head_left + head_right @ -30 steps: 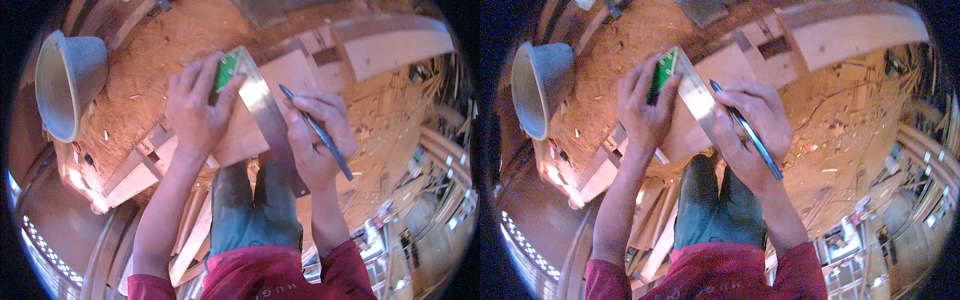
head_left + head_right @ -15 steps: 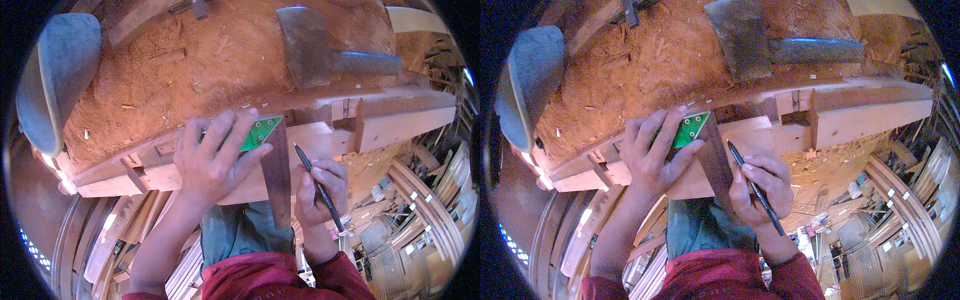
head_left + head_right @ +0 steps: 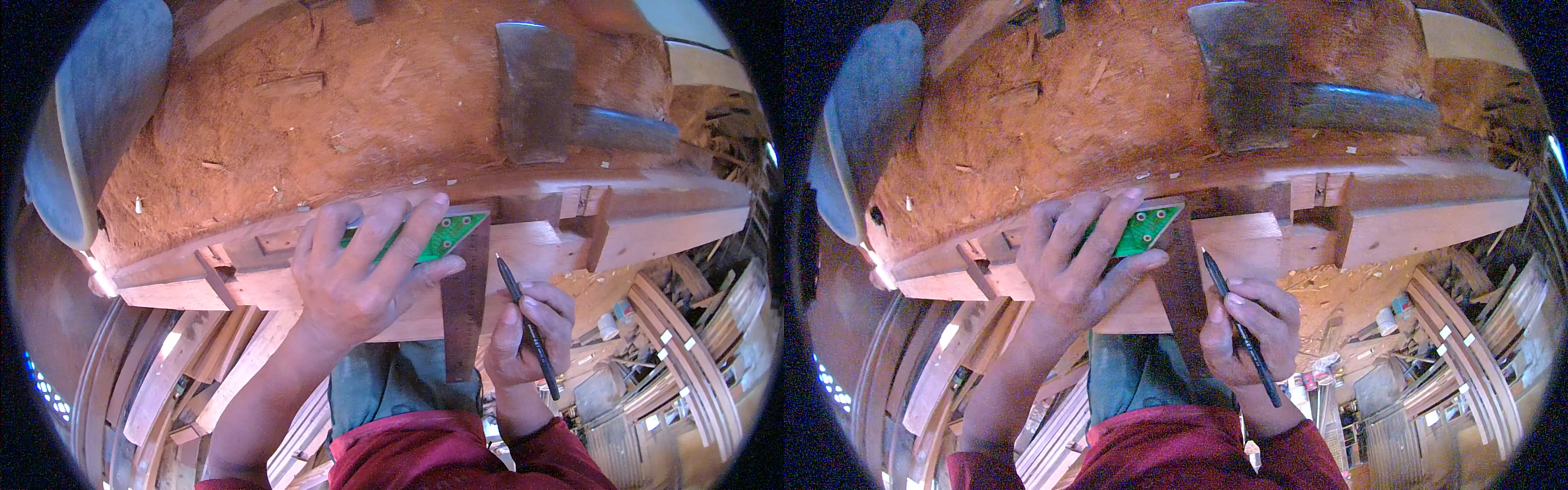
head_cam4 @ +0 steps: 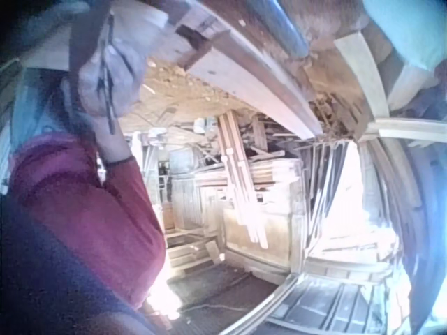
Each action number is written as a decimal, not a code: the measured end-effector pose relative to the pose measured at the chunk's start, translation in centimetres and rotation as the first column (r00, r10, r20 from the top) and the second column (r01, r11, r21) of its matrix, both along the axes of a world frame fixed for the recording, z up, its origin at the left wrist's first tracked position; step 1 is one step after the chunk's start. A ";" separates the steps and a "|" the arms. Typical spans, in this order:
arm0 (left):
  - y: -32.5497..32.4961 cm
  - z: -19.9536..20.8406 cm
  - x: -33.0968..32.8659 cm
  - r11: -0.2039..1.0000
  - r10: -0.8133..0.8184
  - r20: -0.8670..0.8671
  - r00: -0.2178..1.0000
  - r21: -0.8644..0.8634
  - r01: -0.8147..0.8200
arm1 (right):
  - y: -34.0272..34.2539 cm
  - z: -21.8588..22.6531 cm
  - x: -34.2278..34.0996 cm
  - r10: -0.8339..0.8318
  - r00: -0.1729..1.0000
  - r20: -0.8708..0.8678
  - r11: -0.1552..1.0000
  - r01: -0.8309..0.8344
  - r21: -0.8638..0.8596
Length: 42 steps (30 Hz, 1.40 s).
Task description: The person applies glue to small wooden blocks and attaches them to a long wooden frame. They then use a pencil and a square ruler to mark measurements on a separate piece of wood. Finally, the person uses a circular saw to cut the marked wood piece.
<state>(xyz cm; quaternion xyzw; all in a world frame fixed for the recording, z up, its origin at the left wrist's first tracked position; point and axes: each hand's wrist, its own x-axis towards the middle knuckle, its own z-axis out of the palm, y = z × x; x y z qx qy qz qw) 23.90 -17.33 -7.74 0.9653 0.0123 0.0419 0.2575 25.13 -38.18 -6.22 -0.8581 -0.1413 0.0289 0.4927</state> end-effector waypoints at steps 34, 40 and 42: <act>-0.2 0.0 -0.1 0.999 0.012 0.055 0.998 0.029 -0.014 | 0.7 2.2 1.0 0.039 0.999 0.001 0.997 -0.039 -0.065; -0.3 0.0 0.0 0.999 0.022 0.059 0.998 0.042 -0.024 | 0.5 2.5 1.1 0.087 0.996 -0.012 0.990 -0.087 -0.110; -0.5 0.2 0.0 0.999 0.029 0.058 0.998 0.044 -0.032 | -0.4 3.0 -0.1 0.088 0.995 -0.036 0.989 -0.091 -0.113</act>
